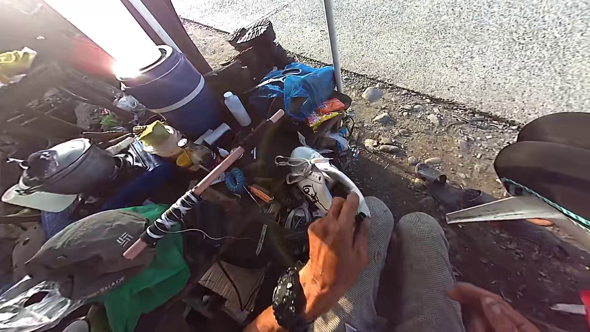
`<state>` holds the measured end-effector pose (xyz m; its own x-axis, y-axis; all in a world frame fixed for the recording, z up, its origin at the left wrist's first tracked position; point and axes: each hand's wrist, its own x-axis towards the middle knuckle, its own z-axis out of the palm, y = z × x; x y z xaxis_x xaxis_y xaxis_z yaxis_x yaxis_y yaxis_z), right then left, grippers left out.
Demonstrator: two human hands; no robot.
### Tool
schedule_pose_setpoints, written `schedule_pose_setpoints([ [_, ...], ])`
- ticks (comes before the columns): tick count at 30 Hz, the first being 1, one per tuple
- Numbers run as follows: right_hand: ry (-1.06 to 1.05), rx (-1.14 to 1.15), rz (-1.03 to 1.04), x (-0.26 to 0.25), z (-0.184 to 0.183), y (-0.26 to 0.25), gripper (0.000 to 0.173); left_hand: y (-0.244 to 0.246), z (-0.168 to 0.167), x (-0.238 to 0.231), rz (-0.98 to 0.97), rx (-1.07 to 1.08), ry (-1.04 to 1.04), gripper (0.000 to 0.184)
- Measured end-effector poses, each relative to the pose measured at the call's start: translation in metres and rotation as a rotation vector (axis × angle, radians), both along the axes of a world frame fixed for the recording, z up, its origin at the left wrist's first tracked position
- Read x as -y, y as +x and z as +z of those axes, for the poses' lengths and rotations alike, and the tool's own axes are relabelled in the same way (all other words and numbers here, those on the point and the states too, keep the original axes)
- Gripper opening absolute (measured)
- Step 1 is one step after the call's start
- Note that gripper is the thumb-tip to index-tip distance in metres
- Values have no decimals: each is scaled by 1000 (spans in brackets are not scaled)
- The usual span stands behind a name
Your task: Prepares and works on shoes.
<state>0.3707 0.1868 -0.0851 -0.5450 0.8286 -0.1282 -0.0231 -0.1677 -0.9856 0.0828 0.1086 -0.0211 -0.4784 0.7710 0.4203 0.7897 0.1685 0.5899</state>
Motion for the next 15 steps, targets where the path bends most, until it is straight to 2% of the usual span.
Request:
schedule_pose_setpoints([
  [2, -55, -76, 139, -3, -8, -17, 61, 44, -7, 12, -237, 74, 104, 35],
  [4, -81, -62, 100, 0, 1, -30, 77, 84, -9, 25, -483, 194, 103, 26],
  [6, -25, -69, 20, 1, 3, -19, 74, 112, -16, 36, -697, 300, 45, 28],
  [9, 31, 63, -8, 0, 3, 14, 67, 122, -31, 46, -969, 548, -137, 39],
  [11, 65, 239, 17, 8, 2, 28, 62, 114, -42, 44, -1077, 668, -219, 43],
  [15, 148, 480, 35, 30, -12, 34, 66, 64, -70, 30, -1215, 933, -305, 31],
])
